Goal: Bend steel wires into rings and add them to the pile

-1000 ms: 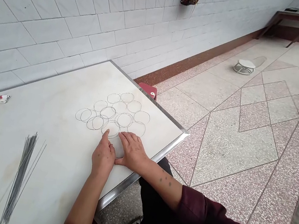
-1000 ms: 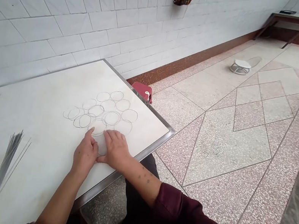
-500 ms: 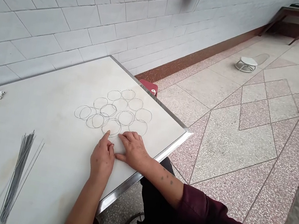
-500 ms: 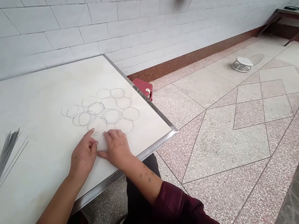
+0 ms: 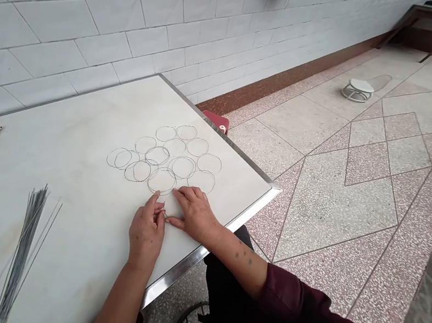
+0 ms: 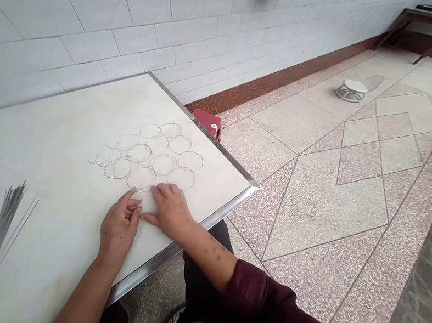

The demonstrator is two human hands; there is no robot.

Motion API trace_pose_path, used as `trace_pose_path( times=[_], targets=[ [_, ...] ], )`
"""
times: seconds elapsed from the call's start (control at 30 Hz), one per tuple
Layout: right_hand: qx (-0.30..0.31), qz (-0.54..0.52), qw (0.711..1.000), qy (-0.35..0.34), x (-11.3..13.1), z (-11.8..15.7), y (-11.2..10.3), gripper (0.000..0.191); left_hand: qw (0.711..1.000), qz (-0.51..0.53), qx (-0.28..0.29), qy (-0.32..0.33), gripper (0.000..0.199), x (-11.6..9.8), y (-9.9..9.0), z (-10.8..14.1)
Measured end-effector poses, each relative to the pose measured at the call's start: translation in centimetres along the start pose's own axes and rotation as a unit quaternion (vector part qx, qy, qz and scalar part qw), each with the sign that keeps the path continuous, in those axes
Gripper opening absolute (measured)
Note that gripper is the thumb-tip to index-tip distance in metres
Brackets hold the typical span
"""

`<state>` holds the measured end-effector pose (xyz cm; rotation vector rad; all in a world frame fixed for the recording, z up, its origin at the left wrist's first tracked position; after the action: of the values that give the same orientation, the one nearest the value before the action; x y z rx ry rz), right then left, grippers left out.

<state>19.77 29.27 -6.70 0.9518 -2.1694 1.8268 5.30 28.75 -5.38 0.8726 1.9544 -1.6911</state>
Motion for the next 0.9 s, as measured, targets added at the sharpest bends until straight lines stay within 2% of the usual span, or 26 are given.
trace_pose_path(
  times=[0.53, 0.9],
  targets=[
    [-0.026, -0.027, 0.999, -0.019, 0.25, 0.15, -0.57, 0.074, 0.999, 0.026, 0.000, -0.022, 0.044, 0.24, -0.15, 0.14],
    [-0.034, -0.042, 0.998, -0.020, 0.24, 0.18, -0.82, 0.071, 0.999, 0.008, -0.030, 0.010, 0.046, -0.05, -0.46, 0.38]
  ],
)
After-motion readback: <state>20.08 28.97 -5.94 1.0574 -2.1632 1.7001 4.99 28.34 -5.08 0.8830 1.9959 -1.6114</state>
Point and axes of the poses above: each hand's wrist, its own z-axis away from the middle knuckle, its own y-axis out of the palm, x = y × z, the point moved 5 cm from there along -z, towards the middle knuckle, and after that the axes turned 4 degrees about x, right-handed, at the moved point
